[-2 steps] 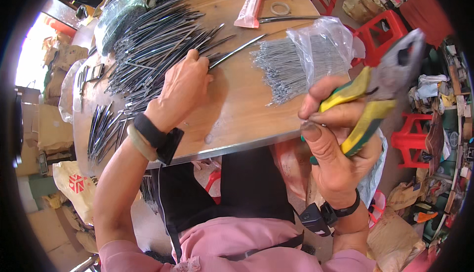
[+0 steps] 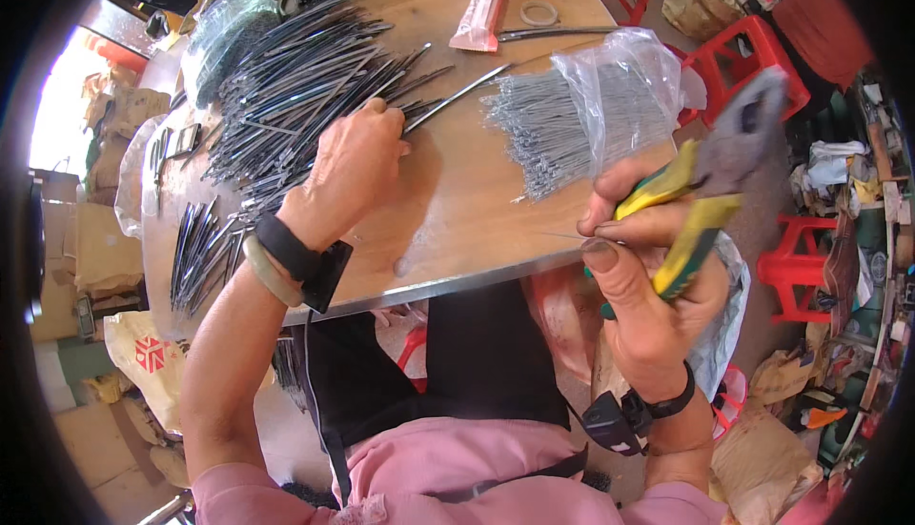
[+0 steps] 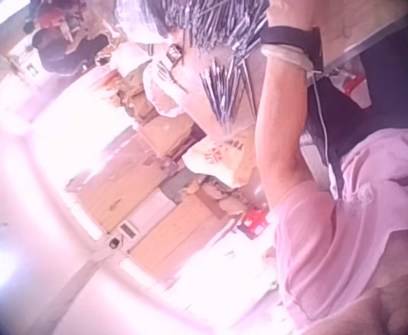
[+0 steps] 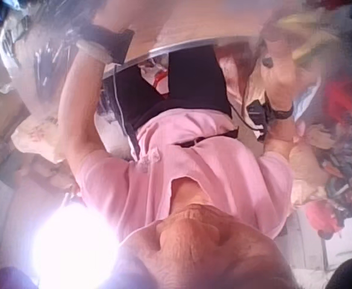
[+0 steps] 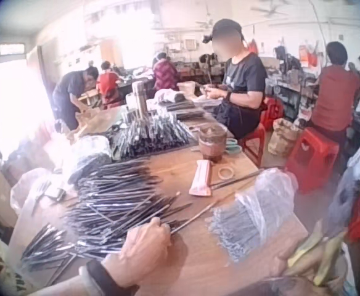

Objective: The person uses pliers to bend the ends of thin metal rods. They pick up individual rods from a pile on a wooden table, use the pliers to shape the tip of each rod into a small hook, and then place the finished rod aside.

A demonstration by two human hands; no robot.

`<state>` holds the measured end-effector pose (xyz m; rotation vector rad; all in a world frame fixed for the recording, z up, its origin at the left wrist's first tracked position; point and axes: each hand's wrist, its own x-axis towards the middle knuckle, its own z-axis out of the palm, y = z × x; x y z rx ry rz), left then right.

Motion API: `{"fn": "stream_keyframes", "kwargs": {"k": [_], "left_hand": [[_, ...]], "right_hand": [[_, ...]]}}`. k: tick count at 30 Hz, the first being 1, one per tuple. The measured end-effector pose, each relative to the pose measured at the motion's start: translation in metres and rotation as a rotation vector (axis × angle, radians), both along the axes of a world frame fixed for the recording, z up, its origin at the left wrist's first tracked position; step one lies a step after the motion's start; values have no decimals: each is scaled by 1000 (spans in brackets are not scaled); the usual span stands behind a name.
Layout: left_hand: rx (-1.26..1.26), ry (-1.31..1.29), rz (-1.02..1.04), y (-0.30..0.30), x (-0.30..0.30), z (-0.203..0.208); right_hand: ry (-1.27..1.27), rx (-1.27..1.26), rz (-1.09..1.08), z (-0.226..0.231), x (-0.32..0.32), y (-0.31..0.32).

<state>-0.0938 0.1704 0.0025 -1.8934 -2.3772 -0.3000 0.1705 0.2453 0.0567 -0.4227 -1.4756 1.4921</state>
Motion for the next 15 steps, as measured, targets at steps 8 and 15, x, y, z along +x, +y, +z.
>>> {"fn": "stream_keyframes", "kwargs": {"k": [8, 15], "left_hand": [[142, -52, 131, -15, 3, 11], [187, -1405, 623, -107, 29, 64]], "right_hand": [[-631, -107, -104, -37, 49, 6], [106, -1028, 269, -64, 53, -12]]}}
